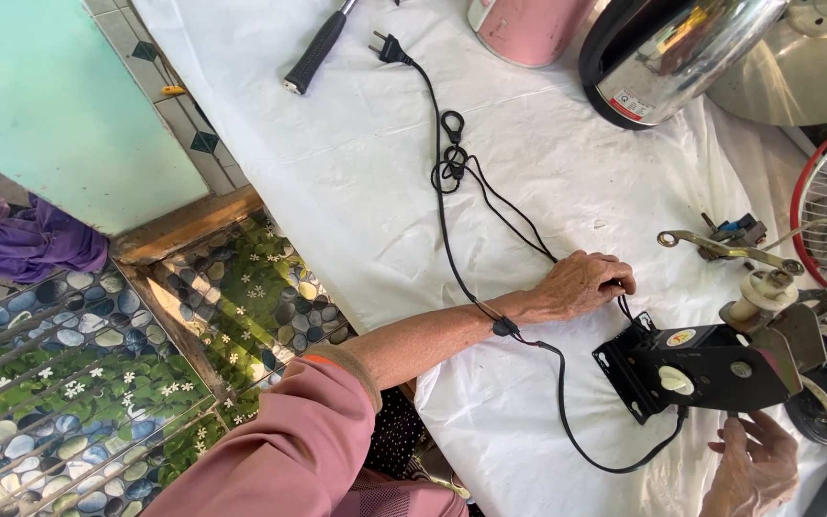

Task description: The person uses a screwdriver to repeatedly tighten and loosen screws on a black electrical device placed on a white cloth-covered table. They adjust the device's position and handle the power cord while working.

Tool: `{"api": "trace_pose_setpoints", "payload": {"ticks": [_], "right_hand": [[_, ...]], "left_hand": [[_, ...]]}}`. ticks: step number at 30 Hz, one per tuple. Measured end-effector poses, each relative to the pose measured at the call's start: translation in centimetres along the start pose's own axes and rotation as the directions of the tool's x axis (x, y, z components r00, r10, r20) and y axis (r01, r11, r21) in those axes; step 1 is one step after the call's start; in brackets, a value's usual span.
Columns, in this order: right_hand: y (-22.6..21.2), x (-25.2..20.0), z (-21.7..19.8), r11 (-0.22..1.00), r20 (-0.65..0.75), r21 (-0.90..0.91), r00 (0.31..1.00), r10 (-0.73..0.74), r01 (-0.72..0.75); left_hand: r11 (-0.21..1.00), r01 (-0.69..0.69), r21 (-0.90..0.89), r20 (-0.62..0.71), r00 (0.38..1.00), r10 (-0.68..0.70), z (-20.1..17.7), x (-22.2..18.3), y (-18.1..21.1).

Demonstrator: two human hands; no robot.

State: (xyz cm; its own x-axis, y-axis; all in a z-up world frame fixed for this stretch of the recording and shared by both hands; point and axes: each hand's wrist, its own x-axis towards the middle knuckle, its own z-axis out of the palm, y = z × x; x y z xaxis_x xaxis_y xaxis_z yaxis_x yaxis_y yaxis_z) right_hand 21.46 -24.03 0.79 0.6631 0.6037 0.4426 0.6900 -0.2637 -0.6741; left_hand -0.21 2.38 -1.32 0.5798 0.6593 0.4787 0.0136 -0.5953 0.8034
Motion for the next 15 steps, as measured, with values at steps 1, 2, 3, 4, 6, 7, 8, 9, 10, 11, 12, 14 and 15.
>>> {"api": "trace_pose_setpoints", "payload": {"ticks": [1, 2, 3, 4, 6, 7, 8, 9, 10, 11, 12, 14, 15], "right_hand": [[0.5, 0.0, 0.3, 1.000, 0.002, 0.002, 1.000, -0.006, 0.006], [1.0, 0.1, 0.6, 0.999, 0.018, -0.002, 0.998, 0.053, -0.053], [1.5, 0.1, 1.0, 0.994, 0.035, -0.007, 0.993, 0.111, -0.111], [1.2, 0.0, 1.1, 0.994, 0.038, -0.007, 0.993, 0.107, -0.107], [0.8, -0.2, 1.3, 0.981, 0.053, -0.190, 0.997, 0.054, -0.043], [1.7, -0.1, 1.4, 0.981, 0.055, -0.191, 0.997, 0.051, -0.040], [2.7, 0.1, 1.6, 0.959, 0.046, -0.285, 0.999, 0.004, 0.009], [3.7, 0.3, 1.8, 0.925, 0.041, -0.375, 0.998, -0.044, 0.057], [2.8, 0.0, 1.8, 0.924, 0.043, -0.377, 0.998, -0.045, 0.058], [1.9, -0.3, 1.9, 0.920, 0.030, -0.387, 0.999, -0.045, 0.053], [0.9, -0.6, 2.1, 0.917, 0.016, -0.396, 0.999, -0.047, 0.049], [1.7, -0.4, 2.2, 0.909, 0.017, -0.409, 0.997, -0.072, 0.073], [2.1, -0.4, 2.2, 0.902, 0.018, -0.421, 0.995, -0.095, 0.094]], "left_hand": [[1.000, 0.000, 0.001, -0.006, 1.000, 0.000, 0.1, -0.1, -0.1], [1.000, -0.014, 0.002, -0.016, 1.000, 0.014, 0.2, -0.1, -0.2], [1.000, -0.028, 0.003, -0.026, 0.999, 0.028, 0.3, -0.1, -0.3], [1.000, -0.027, 0.004, -0.030, 0.999, 0.027, 0.2, -0.2, -0.3], [0.999, -0.031, 0.012, -0.025, 0.999, 0.031, 0.2, -0.2, -0.2], [0.999, -0.030, 0.012, -0.028, 0.999, 0.030, 0.1, -0.2, -0.2], [1.000, -0.024, 0.010, -0.022, 0.999, 0.024, 0.0, -0.2, -0.1], [1.000, -0.017, 0.008, -0.015, 1.000, 0.017, 0.0, -0.2, -0.1], [1.000, -0.016, 0.006, -0.016, 1.000, 0.016, 0.1, -0.2, -0.2], [0.999, -0.038, 0.011, -0.028, 0.999, 0.038, 0.2, -0.2, -0.3], [0.998, -0.061, 0.019, -0.040, 0.997, 0.062, 0.2, -0.2, -0.4], [0.998, -0.065, 0.005, -0.041, 0.997, 0.065, 0.2, -0.2, -0.4], [0.998, -0.069, -0.007, -0.040, 0.997, 0.068, 0.2, -0.2, -0.4]]}}
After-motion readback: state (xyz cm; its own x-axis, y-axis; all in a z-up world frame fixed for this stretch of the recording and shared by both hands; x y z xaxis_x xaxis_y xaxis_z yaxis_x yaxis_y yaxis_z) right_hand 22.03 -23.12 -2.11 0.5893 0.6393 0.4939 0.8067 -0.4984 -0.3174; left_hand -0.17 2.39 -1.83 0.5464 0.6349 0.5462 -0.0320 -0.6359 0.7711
